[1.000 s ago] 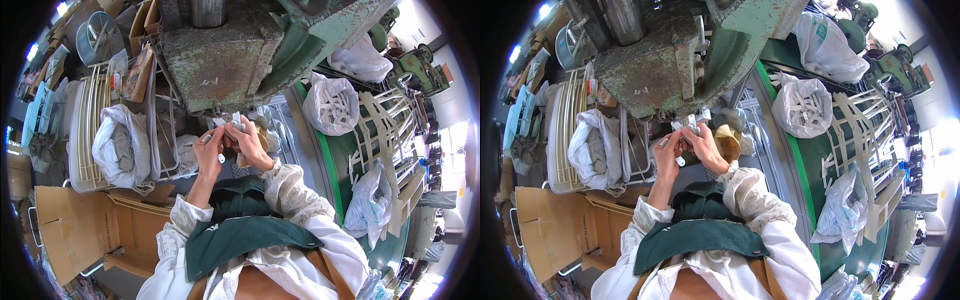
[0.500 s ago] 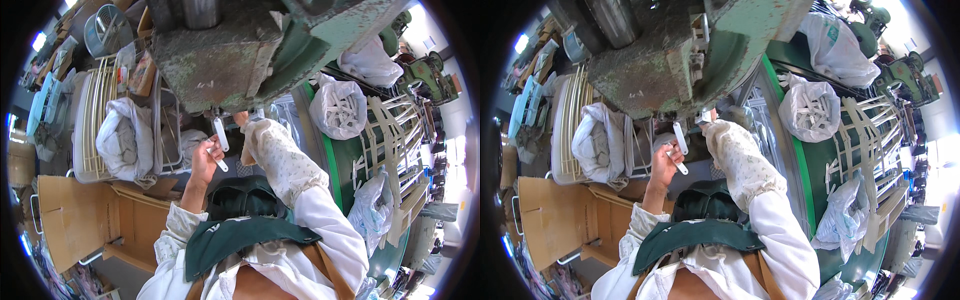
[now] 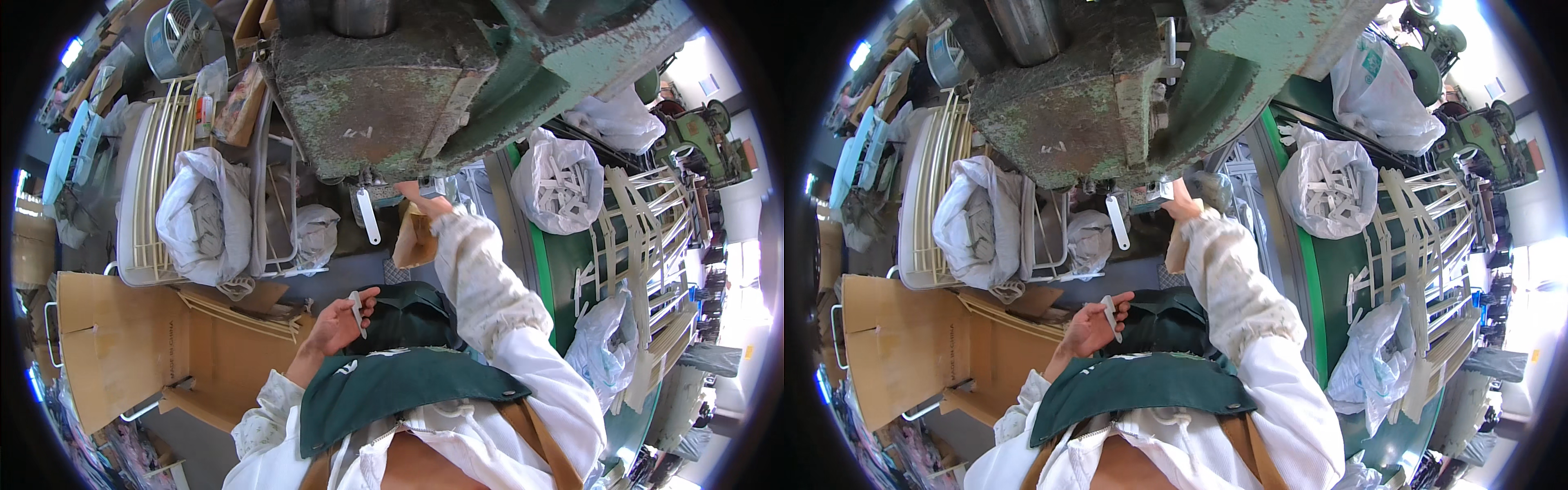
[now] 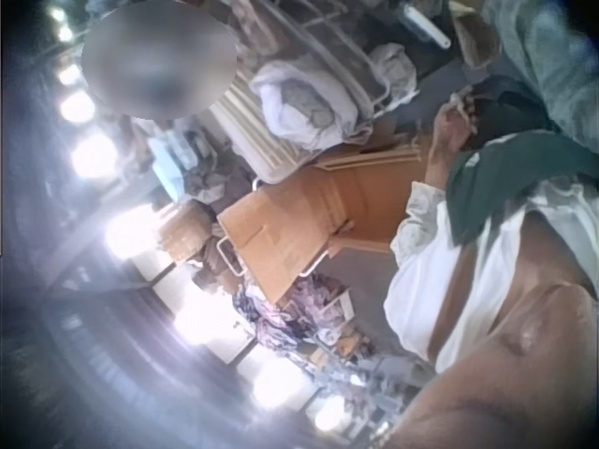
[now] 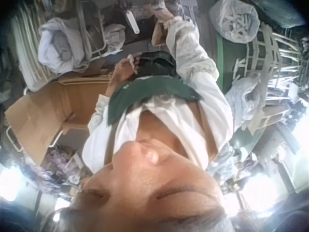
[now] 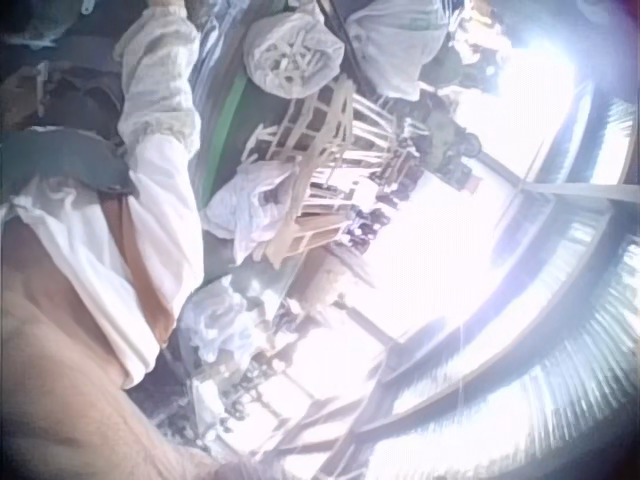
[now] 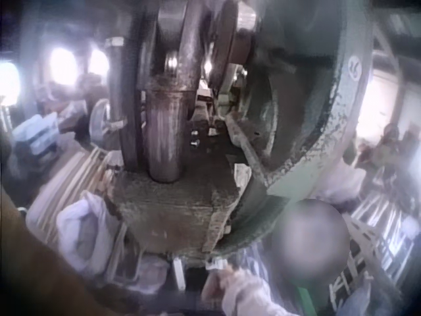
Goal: The person picks up small white plastic components from a bag and a green table, then uses a press machine to join them. The person repeatedly places parts into the press, operates the lever, and collects the finished pieces into a bag.
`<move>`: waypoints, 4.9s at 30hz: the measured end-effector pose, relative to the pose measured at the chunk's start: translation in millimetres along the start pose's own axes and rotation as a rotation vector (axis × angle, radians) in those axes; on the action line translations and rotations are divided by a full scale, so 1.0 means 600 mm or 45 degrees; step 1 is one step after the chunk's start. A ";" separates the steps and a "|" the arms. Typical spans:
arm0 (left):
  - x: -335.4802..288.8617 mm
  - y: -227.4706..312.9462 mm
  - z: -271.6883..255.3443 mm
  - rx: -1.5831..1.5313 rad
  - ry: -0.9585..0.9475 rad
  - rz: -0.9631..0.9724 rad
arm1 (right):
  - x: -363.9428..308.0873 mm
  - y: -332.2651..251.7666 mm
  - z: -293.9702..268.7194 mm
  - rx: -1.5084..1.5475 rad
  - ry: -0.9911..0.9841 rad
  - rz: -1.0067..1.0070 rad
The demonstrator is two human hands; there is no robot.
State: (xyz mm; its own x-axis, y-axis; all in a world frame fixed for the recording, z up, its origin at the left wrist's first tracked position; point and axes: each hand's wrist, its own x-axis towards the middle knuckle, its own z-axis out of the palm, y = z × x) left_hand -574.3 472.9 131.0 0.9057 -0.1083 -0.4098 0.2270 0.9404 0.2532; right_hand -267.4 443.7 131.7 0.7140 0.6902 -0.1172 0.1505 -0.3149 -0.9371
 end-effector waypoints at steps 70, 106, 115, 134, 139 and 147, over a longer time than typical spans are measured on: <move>0.138 0.110 0.177 0.658 0.468 0.936 | -0.185 -0.148 0.012 0.556 -0.196 0.073; 0.151 0.115 0.102 0.936 0.698 0.796 | 0.092 0.078 0.029 -0.884 0.031 -0.352; 0.160 0.123 0.093 0.917 0.643 0.845 | 0.052 0.061 0.003 -0.401 0.123 -0.347; 0.169 0.133 0.069 0.983 0.603 0.761 | -0.041 -0.081 0.033 0.241 0.183 -0.913; 0.178 0.146 0.046 1.089 0.653 0.796 | -0.058 -0.082 0.034 0.010 0.305 -0.568; 0.231 -0.062 0.111 0.921 0.783 0.860 | -0.340 0.163 -0.295 -0.234 1.114 0.196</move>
State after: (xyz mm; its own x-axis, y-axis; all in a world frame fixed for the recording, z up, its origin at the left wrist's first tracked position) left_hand -433.3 401.3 122.8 0.6392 0.7055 -0.3062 0.0957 0.3222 0.9418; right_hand -277.3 156.9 122.3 0.9884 -0.0863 0.1250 0.0634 -0.5138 -0.8555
